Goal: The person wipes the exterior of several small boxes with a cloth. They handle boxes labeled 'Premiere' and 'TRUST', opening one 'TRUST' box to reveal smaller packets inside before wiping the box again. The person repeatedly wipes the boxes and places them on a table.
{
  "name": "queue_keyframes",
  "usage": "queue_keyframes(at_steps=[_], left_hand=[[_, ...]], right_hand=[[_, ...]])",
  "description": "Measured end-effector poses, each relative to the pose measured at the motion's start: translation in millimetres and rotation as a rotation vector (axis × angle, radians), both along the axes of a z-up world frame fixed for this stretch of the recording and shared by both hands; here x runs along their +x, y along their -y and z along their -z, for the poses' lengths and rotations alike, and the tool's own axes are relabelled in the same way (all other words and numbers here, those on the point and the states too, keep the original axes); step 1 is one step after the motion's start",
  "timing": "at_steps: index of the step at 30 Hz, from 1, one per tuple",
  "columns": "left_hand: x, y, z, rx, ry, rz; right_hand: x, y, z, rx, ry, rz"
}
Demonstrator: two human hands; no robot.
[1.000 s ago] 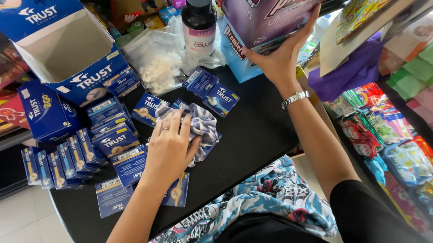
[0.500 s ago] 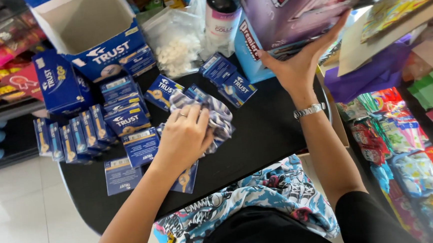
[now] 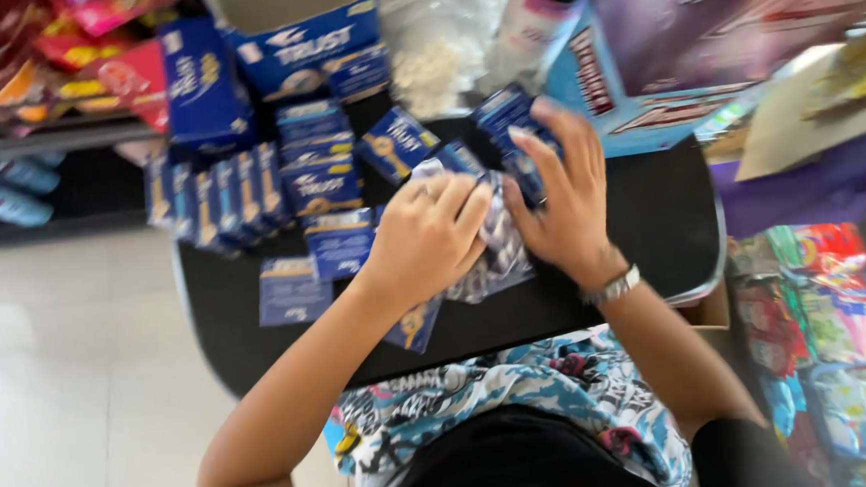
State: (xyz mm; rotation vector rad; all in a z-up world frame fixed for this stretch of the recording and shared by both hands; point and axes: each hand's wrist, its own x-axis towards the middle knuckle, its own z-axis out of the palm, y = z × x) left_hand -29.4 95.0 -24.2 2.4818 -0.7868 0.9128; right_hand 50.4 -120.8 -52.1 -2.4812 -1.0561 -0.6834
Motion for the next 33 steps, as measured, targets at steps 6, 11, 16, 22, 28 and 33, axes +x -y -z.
queue_keyframes(at_steps=[6, 11, 16, 22, 28, 33], left_hand=[[-3.8, -19.5, -19.0, -0.206, 0.069, -0.083], [1.4, -11.4, -7.8, -0.176, -0.097, -0.096], [-0.7, -14.3, -10.3, -0.168, -0.104, -0.092], [9.0, -70.8, -28.2, -0.405, 0.11, -0.448], [30.2, -140.8, 9.4, -0.246, 0.017, -1.14], [33.6, -149.3, 19.0, -0.283, -0.132, -1.206]], right_hand=[[79.1, -8.0, 48.6, -0.11, -0.208, -0.035], [55.8, -49.5, -2.7, -0.328, -0.271, 0.133], [52.1, -69.4, -34.3, -0.243, -0.232, 0.092], [61.8, -63.7, -23.5, 0.075, -0.204, -0.054], [55.6, -63.8, -33.2, 0.227, -0.264, -0.08], [58.2, -64.9, -25.1, 0.259, -0.27, -0.127]])
